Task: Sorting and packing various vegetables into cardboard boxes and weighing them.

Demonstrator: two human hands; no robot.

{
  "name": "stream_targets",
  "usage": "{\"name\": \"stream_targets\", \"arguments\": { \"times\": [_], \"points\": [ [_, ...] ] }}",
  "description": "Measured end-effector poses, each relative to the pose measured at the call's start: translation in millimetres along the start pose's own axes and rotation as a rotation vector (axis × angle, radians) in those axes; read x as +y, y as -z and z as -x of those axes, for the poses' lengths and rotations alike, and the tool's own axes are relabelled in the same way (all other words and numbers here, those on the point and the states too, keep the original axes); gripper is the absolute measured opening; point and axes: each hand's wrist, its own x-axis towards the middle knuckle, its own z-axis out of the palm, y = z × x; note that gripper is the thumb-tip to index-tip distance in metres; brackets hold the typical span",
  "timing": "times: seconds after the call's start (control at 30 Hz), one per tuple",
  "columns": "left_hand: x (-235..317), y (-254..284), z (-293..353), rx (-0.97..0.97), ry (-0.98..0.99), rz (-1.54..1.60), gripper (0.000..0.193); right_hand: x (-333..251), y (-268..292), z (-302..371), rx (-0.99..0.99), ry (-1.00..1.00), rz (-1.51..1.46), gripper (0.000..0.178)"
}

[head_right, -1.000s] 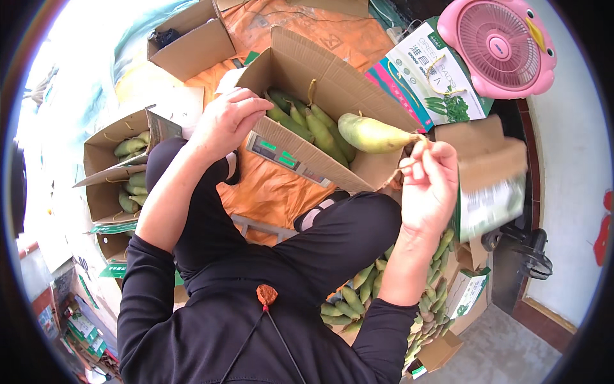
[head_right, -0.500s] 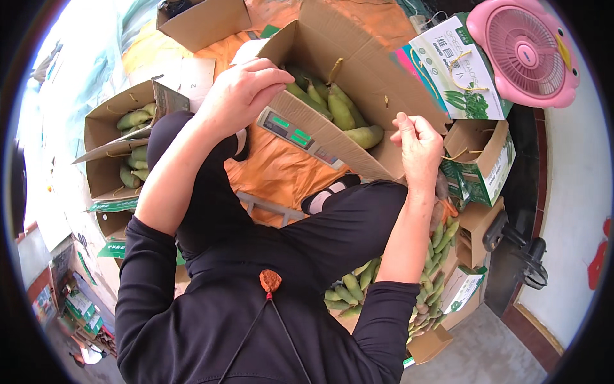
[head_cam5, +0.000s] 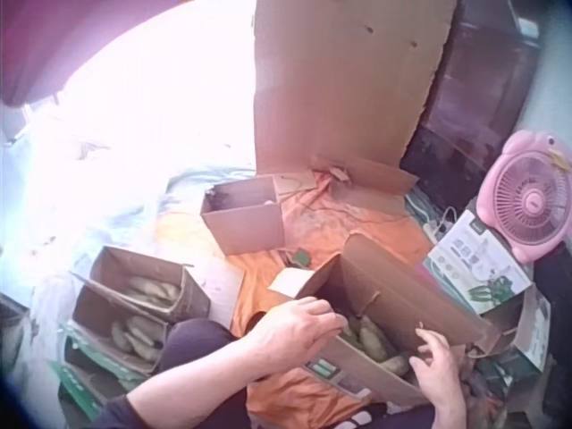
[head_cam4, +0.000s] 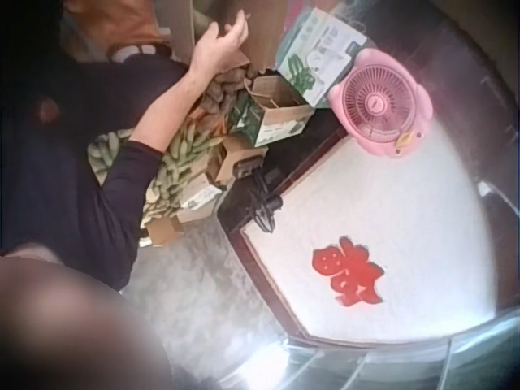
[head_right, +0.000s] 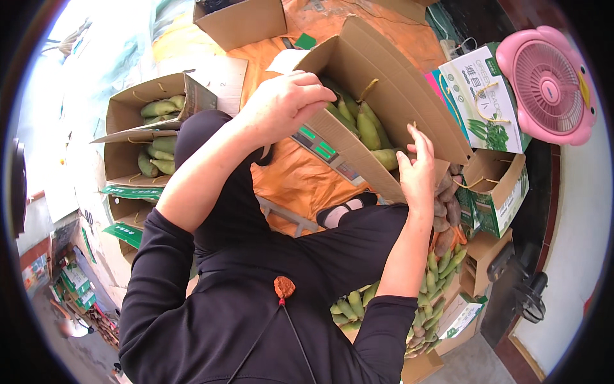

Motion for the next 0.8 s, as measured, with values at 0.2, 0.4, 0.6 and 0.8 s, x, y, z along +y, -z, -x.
{"name": "stream_targets", "arguments": {
  "times": [0.2,0.4,0.6,0.8],
  "points": [
    [-3.4,3.6,-0.1,-0.011,-0.005,-0.032,0.013,12.1,-8.5,-5.1,0.006,-0.057,-0.133,0.039],
    [-4.7,4.4,-0.2,-0.032,0.002,-0.04,0.013,19.7,-8.9,-6.6,0.022,-0.088,-0.232,0.034],
    [-3.2,3.7,-2.2,-0.058,0.018,-0.045,0.013,26.4,-8.7,-8.3,0.017,-0.081,-0.266,0.031],
    [-3.4,2.6,0.1,-0.015,0.009,-0.054,0.013,29.8,-13.3,-9.7,-0.011,-0.083,-0.326,0.029]
  ]
}}
